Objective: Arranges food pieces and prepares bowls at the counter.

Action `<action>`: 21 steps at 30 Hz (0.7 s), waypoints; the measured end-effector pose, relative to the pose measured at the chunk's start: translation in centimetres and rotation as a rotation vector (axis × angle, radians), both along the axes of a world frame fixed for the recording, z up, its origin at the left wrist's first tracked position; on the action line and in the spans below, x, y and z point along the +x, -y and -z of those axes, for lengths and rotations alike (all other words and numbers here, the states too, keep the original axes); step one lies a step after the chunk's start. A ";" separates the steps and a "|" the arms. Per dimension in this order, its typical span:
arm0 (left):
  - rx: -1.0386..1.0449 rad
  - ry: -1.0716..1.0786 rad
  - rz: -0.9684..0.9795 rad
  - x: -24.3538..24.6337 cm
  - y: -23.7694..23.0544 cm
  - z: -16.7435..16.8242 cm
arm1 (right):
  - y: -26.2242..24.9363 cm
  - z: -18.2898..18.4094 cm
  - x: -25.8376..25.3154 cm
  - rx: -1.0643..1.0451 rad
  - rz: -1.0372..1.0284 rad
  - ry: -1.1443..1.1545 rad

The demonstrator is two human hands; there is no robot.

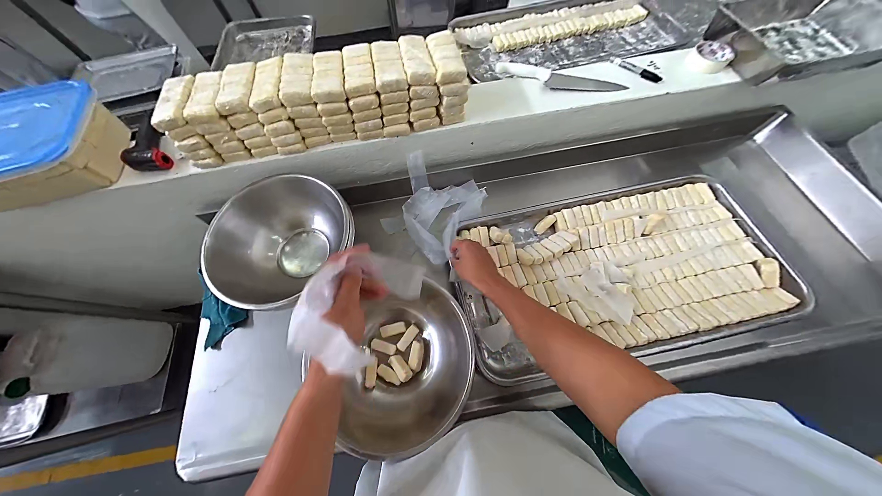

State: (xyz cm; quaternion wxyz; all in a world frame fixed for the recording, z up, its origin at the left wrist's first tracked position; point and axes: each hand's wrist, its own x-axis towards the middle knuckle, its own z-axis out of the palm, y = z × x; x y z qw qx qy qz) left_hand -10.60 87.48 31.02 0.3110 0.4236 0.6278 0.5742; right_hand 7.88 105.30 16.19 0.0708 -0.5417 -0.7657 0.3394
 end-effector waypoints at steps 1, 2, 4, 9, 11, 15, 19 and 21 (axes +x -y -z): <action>-0.050 -0.038 0.005 -0.3 -3.1 0.4 | -0.1 -0.5 -0.3 -0.004 0.004 -0.069; -0.148 -0.090 0.036 -0.8 -6.2 1.2 | -0.4 -1.1 -0.7 -0.027 0.020 -0.168; -0.431 -0.264 0.131 -1.7 -11.1 3.3 | -1.8 -1.7 -1.7 -0.115 0.013 -0.326; -0.639 -0.529 0.216 -0.9 -10.3 3.8 | -7.1 -3.5 2.4 0.004 0.026 -0.017; -0.518 -0.416 0.206 -0.5 -6.7 3.4 | -8.8 -2.2 6.1 0.002 0.107 0.130; -0.430 -0.199 0.161 0.8 -0.2 5.0 | -9.4 1.6 7.5 -0.142 0.130 0.260; -0.404 -0.076 0.091 1.9 4.1 5.9 | -9.3 3.1 8.3 -0.111 0.135 0.011; -0.348 -0.045 0.043 1.7 5.7 5.7 | -8.9 1.7 10.6 -0.117 0.171 -0.268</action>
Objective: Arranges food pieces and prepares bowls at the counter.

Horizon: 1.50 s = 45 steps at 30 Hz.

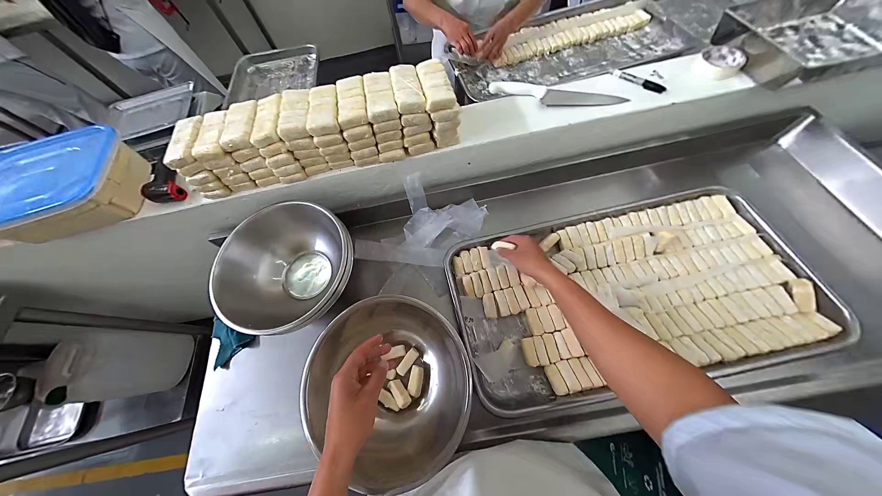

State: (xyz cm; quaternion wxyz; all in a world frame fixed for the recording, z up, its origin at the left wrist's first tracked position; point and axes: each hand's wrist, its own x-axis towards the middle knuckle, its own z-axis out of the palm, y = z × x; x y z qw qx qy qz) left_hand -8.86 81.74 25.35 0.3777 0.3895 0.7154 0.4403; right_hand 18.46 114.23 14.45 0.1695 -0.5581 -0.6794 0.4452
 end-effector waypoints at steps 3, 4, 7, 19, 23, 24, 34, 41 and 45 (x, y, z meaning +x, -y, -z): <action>0.030 0.042 -0.070 -0.3 2.1 -0.4 | 2.8 -4.6 1.5 -0.043 0.067 -0.318; 0.041 0.068 -0.080 -0.2 2.5 -0.7 | 4.2 -6.2 1.3 -0.048 0.068 -0.385; 0.074 0.182 -0.068 0.5 2.4 -1.2 | 8.4 -9.8 -0.6 -0.074 0.088 -0.593; 0.062 0.211 0.043 2.5 5.6 -0.5 | 1.9 0.8 -3.1 -0.018 0.028 0.195; 0.039 0.206 -0.037 2.2 8.3 0.5 | 2.1 0.3 -6.3 -0.135 0.129 0.206; 0.036 0.209 -0.061 2.1 8.9 0.7 | 2.1 0.5 -6.6 -0.160 0.164 0.173; 0.067 0.198 -0.151 1.2 10.1 1.0 | 1.4 3.0 -5.4 -0.110 0.018 0.088; 0.091 0.193 -0.146 0.8 9.8 0.5 | 2.9 0.8 -4.1 -0.111 0.088 -0.336; 0.112 0.207 -0.159 0.5 9.7 0.4 | 6.7 -6.6 -3.6 -0.147 0.051 -0.536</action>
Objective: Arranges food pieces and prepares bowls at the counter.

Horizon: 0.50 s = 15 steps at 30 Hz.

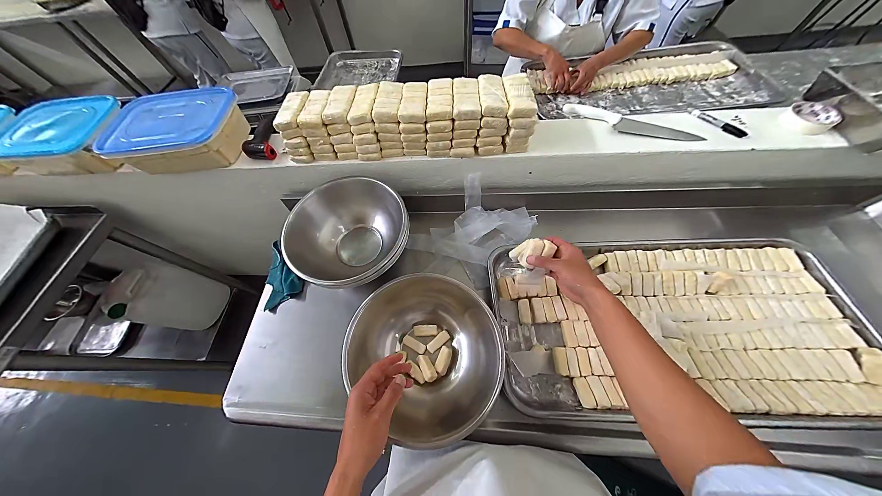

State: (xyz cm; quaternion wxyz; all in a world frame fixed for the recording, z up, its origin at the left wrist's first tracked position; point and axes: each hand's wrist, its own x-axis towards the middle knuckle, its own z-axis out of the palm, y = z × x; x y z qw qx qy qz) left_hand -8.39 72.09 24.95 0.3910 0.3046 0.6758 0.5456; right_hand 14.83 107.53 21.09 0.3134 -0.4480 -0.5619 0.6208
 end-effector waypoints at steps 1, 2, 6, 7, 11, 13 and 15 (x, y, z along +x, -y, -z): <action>0.002 0.009 0.000 -0.1 -0.3 -0.1 | 1.4 -1.7 -0.1 0.011 -0.025 -0.036; 0.003 0.030 0.000 -0.1 -0.7 -0.2 | 2.8 -3.3 -0.3 0.028 -0.057 -0.069; 0.018 0.219 0.032 -0.1 -2.8 -0.1 | 9.3 -8.8 -2.3 0.055 -0.247 -0.204; 0.030 0.309 0.066 -0.2 -3.2 0.4 | 10.7 -9.6 -3.0 0.054 -0.313 -0.219; 0.059 0.567 0.157 0.0 -4.1 1.1 | 14.8 -8.5 -5.7 0.002 -0.592 -0.153; 0.018 0.567 0.074 -0.2 -4.0 0.8 | 15.5 -6.4 -6.8 -0.040 -0.629 -0.080; -0.029 0.485 -0.011 -0.6 -3.5 0.9 | 15.9 -4.6 -7.2 -0.058 -0.616 -0.007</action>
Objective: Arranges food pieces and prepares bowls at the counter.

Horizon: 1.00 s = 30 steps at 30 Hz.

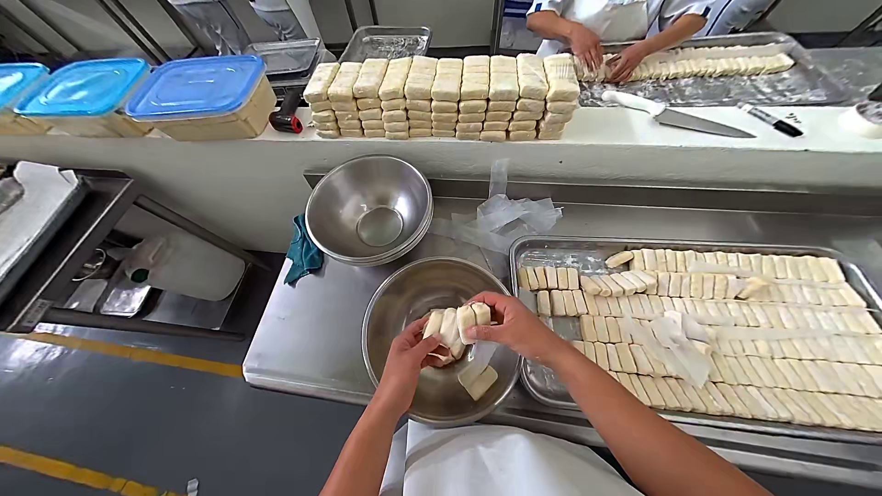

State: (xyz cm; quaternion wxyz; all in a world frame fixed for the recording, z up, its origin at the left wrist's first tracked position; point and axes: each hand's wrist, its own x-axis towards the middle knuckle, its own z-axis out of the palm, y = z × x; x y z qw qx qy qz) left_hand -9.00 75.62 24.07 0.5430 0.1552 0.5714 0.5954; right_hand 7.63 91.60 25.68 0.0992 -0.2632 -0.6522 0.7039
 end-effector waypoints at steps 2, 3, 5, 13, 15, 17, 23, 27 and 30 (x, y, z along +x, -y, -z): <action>0.014 -0.076 -0.071 -0.5 0.6 0.7 | 0.4 1.0 -0.1 0.023 0.027 0.053; 0.035 -0.120 -0.094 -0.6 0.9 1.0 | 0.6 1.4 0.0 0.049 0.055 0.077; 0.090 -0.214 -0.094 -0.7 1.5 1.1 | 0.6 2.1 0.1 0.169 0.148 0.167; 0.059 -0.262 -0.126 -2.8 3.4 1.2 | -1.7 4.1 2.6 0.343 0.133 0.327; 0.068 -0.272 -0.067 -2.4 3.1 1.1 | -0.7 3.2 1.8 0.446 -0.033 0.316; 0.090 -0.284 0.009 -1.6 2.4 0.5 | 0.9 3.0 -0.1 0.528 -0.146 0.318; 0.238 -0.309 0.182 -0.1 1.8 -2.2 | 1.6 9.0 -4.2 0.853 -0.242 0.444; 0.176 -0.596 0.211 -1.9 3.8 -3.1 | -1.7 11.1 -3.9 0.875 -0.274 0.591; 0.148 -0.722 -0.046 -3.2 5.1 -2.7 | -2.5 9.0 -3.3 0.784 -0.160 0.535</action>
